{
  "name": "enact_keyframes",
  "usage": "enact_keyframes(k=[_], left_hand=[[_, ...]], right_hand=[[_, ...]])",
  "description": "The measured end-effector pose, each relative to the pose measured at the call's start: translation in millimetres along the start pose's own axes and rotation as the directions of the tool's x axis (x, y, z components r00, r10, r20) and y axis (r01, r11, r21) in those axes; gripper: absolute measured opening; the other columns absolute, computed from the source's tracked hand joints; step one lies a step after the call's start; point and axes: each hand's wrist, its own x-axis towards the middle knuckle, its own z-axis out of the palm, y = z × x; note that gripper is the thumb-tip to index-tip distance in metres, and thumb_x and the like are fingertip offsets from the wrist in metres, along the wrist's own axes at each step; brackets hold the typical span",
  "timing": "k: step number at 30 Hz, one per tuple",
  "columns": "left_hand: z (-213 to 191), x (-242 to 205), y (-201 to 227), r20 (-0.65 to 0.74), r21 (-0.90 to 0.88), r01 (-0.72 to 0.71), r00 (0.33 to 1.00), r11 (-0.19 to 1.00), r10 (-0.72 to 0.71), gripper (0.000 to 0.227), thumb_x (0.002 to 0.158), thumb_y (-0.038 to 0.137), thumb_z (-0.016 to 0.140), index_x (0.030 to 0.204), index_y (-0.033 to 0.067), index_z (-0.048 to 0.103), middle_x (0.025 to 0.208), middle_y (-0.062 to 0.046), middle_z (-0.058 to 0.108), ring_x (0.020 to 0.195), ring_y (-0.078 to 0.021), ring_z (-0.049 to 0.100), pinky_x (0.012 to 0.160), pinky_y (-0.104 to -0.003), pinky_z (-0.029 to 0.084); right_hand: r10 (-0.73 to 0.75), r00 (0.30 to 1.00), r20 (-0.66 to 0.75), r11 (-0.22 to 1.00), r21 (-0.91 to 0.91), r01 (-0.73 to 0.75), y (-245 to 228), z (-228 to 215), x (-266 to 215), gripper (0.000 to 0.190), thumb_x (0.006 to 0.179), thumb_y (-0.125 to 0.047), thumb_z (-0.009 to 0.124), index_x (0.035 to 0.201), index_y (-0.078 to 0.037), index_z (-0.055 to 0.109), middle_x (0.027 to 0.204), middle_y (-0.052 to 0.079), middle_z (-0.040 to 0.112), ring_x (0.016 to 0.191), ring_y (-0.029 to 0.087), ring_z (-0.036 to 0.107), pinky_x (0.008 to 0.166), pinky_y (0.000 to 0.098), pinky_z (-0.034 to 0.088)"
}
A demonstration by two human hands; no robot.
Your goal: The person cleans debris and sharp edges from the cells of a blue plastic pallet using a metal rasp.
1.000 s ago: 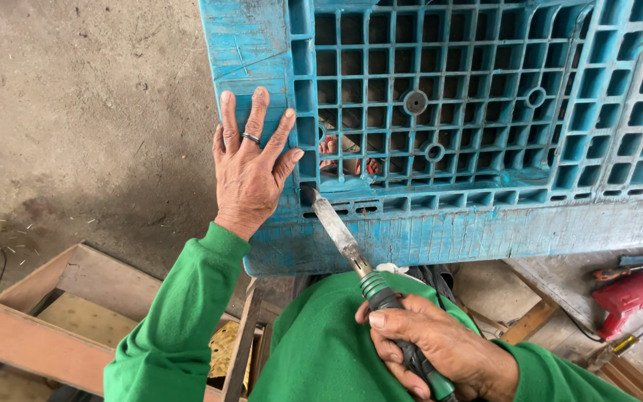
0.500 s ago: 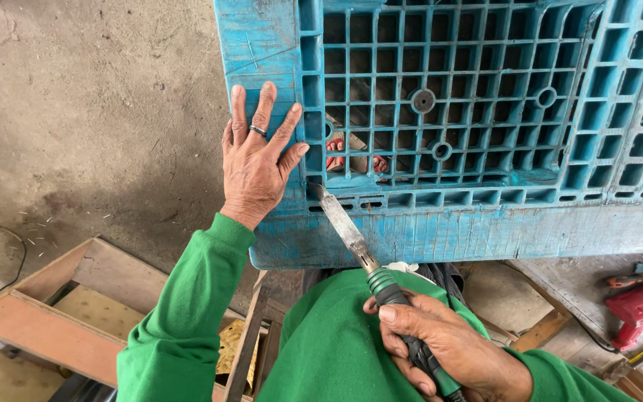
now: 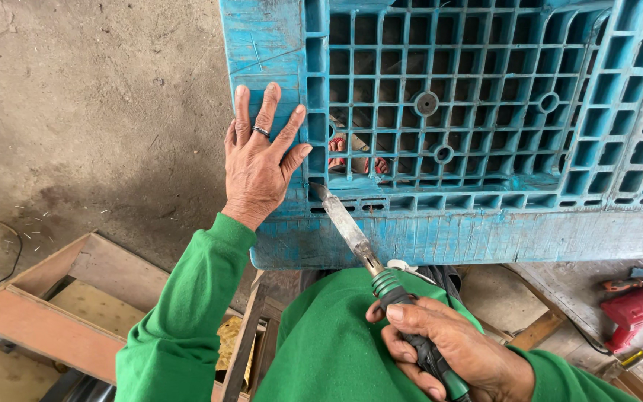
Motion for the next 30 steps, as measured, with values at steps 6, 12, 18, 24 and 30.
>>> enact_keyframes(k=[6, 12, 18, 24, 30], left_hand=[[2.1, 0.9, 2.3, -0.011, 0.023, 0.012, 1.000, 1.000, -0.012, 0.047, 0.106, 0.051, 0.060, 0.148, 0.0301, 0.065, 0.171, -0.002, 0.032, 0.159, -0.0401, 0.017, 0.123, -0.061, 0.029], [3.8, -0.7, 2.9, -0.010, 0.018, 0.036, 0.999, 0.999, -0.036, 0.044, 0.108, 0.049, 0.059, 0.148, 0.0314, 0.064, 0.171, -0.002, 0.031, 0.159, -0.0389, 0.016, 0.123, -0.061, 0.029], [-0.6, -0.6, 5.2, -0.041, 0.012, 0.016, 0.999, 1.000, -0.016, 0.042, 0.109, 0.044, 0.060, 0.148, 0.0291, 0.064, 0.170, -0.003, 0.032, 0.158, -0.0390, 0.019, 0.121, -0.059, 0.032], [-1.0, -3.9, 2.2, -0.093, -0.054, 0.045, 0.994, 0.998, -0.050, 0.041, 0.110, 0.038, 0.062, 0.149, 0.0248, 0.064, 0.170, -0.002, 0.034, 0.160, -0.0335, 0.022, 0.124, -0.054, 0.034], [1.4, -5.0, -0.7, -0.113, -0.073, 0.052, 0.992, 0.996, -0.060, 0.041, 0.109, 0.037, 0.063, 0.149, 0.0258, 0.064, 0.170, 0.003, 0.035, 0.160, -0.0295, 0.022, 0.124, -0.052, 0.037]], right_hand=[[0.097, 0.994, -0.047, 0.995, 0.014, -0.096, -5.6, 1.4, 1.4, 0.041, 0.100, -0.031, 0.054, 0.119, 0.005, 0.057, 0.069, 0.008, 0.053, 0.035, 0.015, 0.047, 0.031, 0.0283, 0.036], [0.135, 0.991, -0.009, 0.990, 0.041, -0.134, -11.0, 4.0, 3.5, 0.040, 0.101, -0.031, 0.054, 0.119, 0.006, 0.054, 0.069, 0.008, 0.052, 0.036, 0.014, 0.048, 0.031, 0.0276, 0.039], [0.102, 0.992, -0.068, 0.995, 0.026, -0.101, -8.1, -16.7, 0.4, 0.039, 0.095, -0.026, 0.056, 0.126, -0.002, 0.050, 0.075, 0.007, 0.056, 0.036, 0.015, 0.050, 0.027, 0.0311, 0.041], [-0.091, 0.981, -0.170, 0.928, -0.372, 0.022, -12.4, -54.8, -4.7, 0.046, 0.098, -0.021, 0.066, 0.137, -0.007, 0.046, 0.078, 0.020, 0.060, 0.044, 0.019, 0.059, 0.035, 0.0306, 0.048], [-0.272, 0.917, -0.292, 0.784, -0.620, 0.035, -13.7, -66.5, -0.5, 0.058, 0.090, -0.024, 0.063, 0.146, -0.013, 0.054, 0.096, 0.005, 0.067, 0.056, 0.013, 0.064, 0.041, 0.0297, 0.052]])
